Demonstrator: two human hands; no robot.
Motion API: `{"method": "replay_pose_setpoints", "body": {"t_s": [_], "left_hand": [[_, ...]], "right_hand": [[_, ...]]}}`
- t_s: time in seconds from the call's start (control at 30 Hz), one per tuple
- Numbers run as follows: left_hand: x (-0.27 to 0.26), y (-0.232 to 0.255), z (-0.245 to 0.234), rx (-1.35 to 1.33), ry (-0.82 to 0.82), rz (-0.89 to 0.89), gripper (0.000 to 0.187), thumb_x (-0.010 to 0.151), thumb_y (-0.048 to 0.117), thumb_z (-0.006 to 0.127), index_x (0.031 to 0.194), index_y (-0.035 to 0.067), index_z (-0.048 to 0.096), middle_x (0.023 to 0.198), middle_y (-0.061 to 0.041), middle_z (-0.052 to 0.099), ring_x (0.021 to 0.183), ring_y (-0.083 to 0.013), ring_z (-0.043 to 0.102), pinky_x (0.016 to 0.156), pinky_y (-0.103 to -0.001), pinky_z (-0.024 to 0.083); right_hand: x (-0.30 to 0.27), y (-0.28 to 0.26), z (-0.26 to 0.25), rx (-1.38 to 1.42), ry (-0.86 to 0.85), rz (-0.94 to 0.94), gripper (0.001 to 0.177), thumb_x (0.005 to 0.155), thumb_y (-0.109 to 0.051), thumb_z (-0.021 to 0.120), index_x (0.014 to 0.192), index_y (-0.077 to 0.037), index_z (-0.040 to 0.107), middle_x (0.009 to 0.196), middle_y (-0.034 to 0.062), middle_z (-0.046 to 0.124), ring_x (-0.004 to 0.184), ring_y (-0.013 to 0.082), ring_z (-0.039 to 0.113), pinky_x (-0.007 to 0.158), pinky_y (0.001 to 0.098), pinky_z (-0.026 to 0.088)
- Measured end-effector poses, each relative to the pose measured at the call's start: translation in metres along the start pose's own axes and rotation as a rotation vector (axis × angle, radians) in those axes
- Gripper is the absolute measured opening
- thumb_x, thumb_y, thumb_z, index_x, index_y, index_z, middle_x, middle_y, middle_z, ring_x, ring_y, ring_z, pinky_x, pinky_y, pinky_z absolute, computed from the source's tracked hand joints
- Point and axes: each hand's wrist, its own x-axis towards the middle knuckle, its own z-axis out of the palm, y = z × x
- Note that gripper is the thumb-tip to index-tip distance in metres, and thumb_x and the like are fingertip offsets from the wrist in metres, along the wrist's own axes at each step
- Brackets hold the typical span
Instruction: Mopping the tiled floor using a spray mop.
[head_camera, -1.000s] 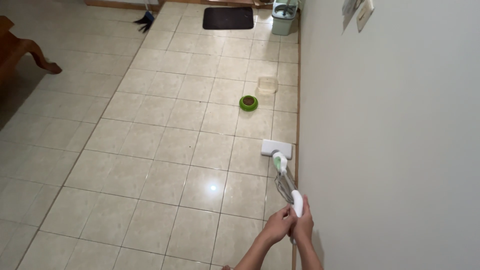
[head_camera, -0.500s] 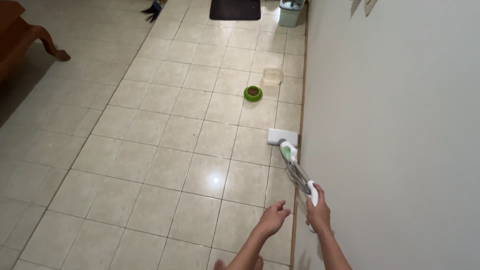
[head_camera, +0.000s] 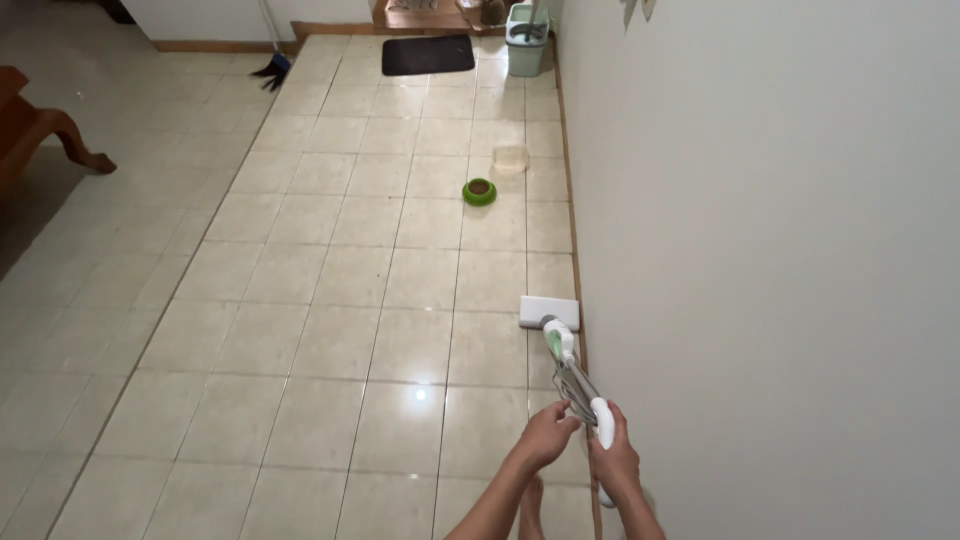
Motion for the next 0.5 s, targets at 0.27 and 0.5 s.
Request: {"method": "replay_pose_setpoints", "body": {"t_s": [0.27, 0.5], "left_hand": [[-0.122, -0.083, 0.015, -0.003, 0.019, 0.014, 0.067, 0.094, 0.034, 0.06, 0.151, 0.002, 0.045, 0.148, -0.022, 0.054, 0.137, -0.0318, 0.054, 0.112, -0.037, 0.043], [-0.153, -0.085, 0.029, -0.047, -0.003, 0.005, 0.065, 0.095, 0.033, 0.061, 0.15, 0.003, 0.047, 0.146, -0.023, 0.055, 0.136, -0.0317, 0.055, 0.111, -0.036, 0.043]], "right_hand": [[-0.192, -0.08, -0.056, 0.084, -0.171, 0.407, 0.076, 0.092, -0.015, 0.059, 0.157, -0.04, 0.029, 0.086, 0.022, 0.07, 0.049, 0.0287, 0.062, 0.045, 0.0446, 0.054], [-0.202, 0.052, -0.027, -0.079, -0.022, 0.019, 0.077, 0.083, -0.02, 0.067, 0.152, -0.035, 0.036, 0.099, 0.0194, 0.073, 0.073, 0.0303, 0.069, 0.067, 0.0418, 0.055]]}}
